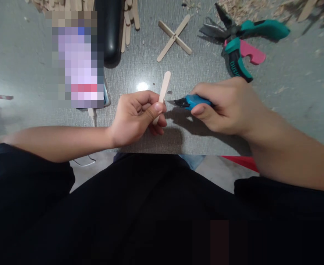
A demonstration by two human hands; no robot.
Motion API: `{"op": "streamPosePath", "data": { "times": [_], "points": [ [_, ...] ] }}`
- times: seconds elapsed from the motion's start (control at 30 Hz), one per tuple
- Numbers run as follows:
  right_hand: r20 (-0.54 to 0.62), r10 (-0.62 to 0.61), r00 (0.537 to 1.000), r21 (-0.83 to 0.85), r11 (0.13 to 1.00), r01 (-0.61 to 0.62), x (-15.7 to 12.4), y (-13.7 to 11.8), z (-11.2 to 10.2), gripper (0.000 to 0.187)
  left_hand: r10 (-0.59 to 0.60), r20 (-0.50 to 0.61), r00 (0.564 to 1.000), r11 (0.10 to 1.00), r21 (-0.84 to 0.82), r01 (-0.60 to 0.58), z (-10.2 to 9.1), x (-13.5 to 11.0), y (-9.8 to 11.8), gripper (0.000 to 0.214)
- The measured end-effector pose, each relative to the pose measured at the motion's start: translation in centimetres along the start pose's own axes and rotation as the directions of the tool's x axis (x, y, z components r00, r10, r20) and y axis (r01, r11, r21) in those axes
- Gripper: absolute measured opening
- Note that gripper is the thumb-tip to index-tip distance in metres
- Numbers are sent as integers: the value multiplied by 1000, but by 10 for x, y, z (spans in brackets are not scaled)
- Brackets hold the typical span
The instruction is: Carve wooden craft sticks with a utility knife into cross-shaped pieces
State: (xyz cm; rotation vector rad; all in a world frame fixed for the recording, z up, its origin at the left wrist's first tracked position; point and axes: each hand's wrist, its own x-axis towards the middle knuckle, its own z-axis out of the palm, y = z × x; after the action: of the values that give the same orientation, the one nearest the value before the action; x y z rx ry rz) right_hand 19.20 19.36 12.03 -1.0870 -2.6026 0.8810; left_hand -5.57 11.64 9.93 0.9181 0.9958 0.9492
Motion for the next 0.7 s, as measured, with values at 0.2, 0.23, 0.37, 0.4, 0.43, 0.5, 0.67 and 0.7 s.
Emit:
{"op": "streamPosePath", "data": {
  "times": [0.2, 0.23, 0.37, 0.4, 0.43, 0.5, 0.67, 0.7],
  "points": [
    [3, 10, 1000, -66, 998, -10, 0, 4, 5, 79, -7, 9, 1000, 1000, -9, 7, -1, 1, -2, 52],
    [5, 13, 1000, -67, 998, -12, 0, 4, 6, 79, -6, 12, 1000, 1000, -12, 6, -1, 1, -2, 52],
    [49, 35, 998, -47, 998, -32, 1, 3, 4, 79, 10, 36, 999, 1000, -24, -10, -1, 1, -2, 56],
    [64, 34, 997, -38, 999, -31, 2, 2, 2, 80, 17, 43, 999, 999, -29, -16, -1, 1, -2, 57],
    [81, 30, 996, -29, 999, -28, 2, 2, 1, 80, 23, 50, 998, 999, -33, -21, -1, 1, -2, 57],
    [118, 26, 993, -16, 1000, -24, 2, 1, -2, 81, 25, 55, 998, 999, -38, -23, 0, 1, -2, 57],
    [168, 48, 985, -14, 999, -47, 1, -5, -5, 81, 29, 51, 998, 1000, -1, -29, 0, 0, -2, 55],
    [160, 54, 986, -25, 998, -50, 1, -7, -4, 81, 32, 52, 998, 999, 15, -33, 0, -1, -2, 53]
  ]
}}
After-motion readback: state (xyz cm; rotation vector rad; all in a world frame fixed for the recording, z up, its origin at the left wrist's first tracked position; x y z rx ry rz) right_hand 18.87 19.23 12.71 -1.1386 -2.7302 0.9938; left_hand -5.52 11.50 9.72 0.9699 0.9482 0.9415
